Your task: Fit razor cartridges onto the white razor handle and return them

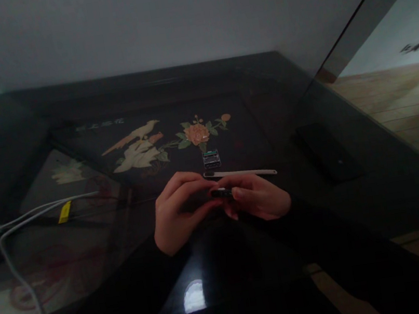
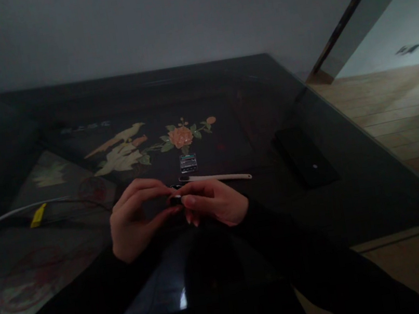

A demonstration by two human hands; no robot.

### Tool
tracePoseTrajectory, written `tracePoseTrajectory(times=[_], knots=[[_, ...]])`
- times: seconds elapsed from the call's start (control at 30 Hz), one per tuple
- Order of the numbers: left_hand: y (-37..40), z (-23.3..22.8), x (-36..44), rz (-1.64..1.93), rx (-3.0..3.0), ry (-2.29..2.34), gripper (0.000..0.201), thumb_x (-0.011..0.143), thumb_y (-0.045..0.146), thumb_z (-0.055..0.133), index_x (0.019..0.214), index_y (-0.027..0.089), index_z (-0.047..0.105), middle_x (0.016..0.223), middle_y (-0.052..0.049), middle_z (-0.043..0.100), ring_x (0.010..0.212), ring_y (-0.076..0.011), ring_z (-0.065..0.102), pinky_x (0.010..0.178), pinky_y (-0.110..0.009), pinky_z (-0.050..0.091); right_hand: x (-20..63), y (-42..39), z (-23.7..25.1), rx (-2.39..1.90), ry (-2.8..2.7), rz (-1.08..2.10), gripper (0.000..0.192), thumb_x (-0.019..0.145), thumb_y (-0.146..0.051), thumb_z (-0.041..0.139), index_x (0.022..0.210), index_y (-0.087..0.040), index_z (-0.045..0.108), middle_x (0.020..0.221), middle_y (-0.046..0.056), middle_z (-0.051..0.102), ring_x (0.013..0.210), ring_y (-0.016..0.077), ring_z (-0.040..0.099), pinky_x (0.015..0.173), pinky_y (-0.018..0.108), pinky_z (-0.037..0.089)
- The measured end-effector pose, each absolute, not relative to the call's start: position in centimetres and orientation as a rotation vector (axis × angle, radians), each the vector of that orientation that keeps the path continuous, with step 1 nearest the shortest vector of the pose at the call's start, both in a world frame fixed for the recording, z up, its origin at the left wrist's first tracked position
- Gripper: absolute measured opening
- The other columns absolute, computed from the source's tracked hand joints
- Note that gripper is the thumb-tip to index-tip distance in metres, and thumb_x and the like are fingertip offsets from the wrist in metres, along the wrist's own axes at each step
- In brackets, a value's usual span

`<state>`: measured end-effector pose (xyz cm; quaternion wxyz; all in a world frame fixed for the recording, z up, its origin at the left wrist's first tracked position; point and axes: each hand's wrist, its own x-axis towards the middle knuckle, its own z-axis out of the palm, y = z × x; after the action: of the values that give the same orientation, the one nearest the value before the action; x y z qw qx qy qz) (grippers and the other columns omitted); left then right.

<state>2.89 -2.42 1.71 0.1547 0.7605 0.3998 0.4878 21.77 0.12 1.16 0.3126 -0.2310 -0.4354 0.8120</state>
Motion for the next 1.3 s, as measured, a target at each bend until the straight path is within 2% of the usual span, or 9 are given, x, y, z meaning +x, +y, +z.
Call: tracePoseTrajectory(times=[0.07,0.23,0.4,0.57,0.87,1.1,1.3], knots=[[-1.9,1.8,2.6,1.317,2.193,1.185,0.028,0.077,0.027,0.075,0.103,0.021,0.065,0.092,-0.004,0.065,0.082,-0.0170,0.060,0.073,-0.029,0.049,22.3,0.5,1.7,-0.691,-1.270,2.013,0.047,0.069,-0.053,0.076,0.095,-0.014,0.065,0.074,0.000,0.063,0.058,0.0084,0.056,0.052,0.021,0.046],[-0.1,1.3,1.4,1.033,2.185,1.400,0.024,0.079,0.021,0.070,0.100,0.018,0.060,0.087,-0.002,0.063,0.078,-0.0158,0.059,0.070,-0.028,0.047,23.8,1.8,2.8,-1.035,-1.744,1.519,0.038,0.075,-0.042,0.072,0.100,-0.014,0.064,0.090,0.006,0.067,0.077,0.0144,0.063,0.061,0.024,0.049],[0.5,0.3,0.7,0.706,2.211,1.499,0.023,0.077,0.030,0.070,0.094,0.019,0.059,0.089,-0.003,0.064,0.080,-0.0195,0.060,0.069,-0.031,0.046,24.1,2.0,2.5,-1.167,-2.039,1.221,0.035,0.076,-0.041,0.071,0.098,-0.014,0.066,0.092,0.008,0.070,0.084,0.0186,0.066,0.062,0.026,0.048],[0.0,-0.5,1.6,0.618,2.234,1.548,0.023,0.081,0.025,0.066,0.101,0.017,0.060,0.093,-0.006,0.063,0.086,-0.0212,0.059,0.075,-0.034,0.047,24.0,1.7,2.7,-1.135,-2.172,1.171,0.029,0.079,-0.038,0.070,0.097,-0.016,0.066,0.095,0.007,0.072,0.074,0.0148,0.064,0.061,0.026,0.047],[0.3,-1.4,1.9,0.688,2.225,1.520,0.010,0.083,0.020,0.064,0.092,0.019,0.060,0.091,-0.004,0.064,0.087,-0.0209,0.059,0.077,-0.034,0.045,24.2,1.6,2.8,-1.137,-2.265,1.144,0.029,0.075,-0.038,0.074,0.095,-0.017,0.068,0.090,0.003,0.073,0.060,0.0110,0.059,0.058,0.024,0.043],[0.3,-1.0,1.6,0.693,2.254,1.543,0.009,0.084,0.024,0.063,0.093,0.020,0.062,0.077,-0.001,0.066,0.071,-0.0178,0.060,0.068,-0.029,0.041,24.2,1.6,3.0,-1.183,-2.290,1.142,0.032,0.074,-0.038,0.075,0.097,-0.017,0.068,0.092,0.003,0.072,0.054,0.0093,0.057,0.056,0.024,0.043],[0.2,-0.3,1.8,0.847,2.015,1.529,0.014,0.082,0.027,0.064,0.094,0.019,0.066,0.078,-0.001,0.067,0.069,-0.0157,0.060,0.064,-0.026,0.044,24.1,1.5,2.6,-1.132,-2.282,1.177,0.037,0.074,-0.040,0.076,0.100,-0.017,0.067,0.099,0.005,0.072,0.057,0.0115,0.062,0.060,0.026,0.048]])
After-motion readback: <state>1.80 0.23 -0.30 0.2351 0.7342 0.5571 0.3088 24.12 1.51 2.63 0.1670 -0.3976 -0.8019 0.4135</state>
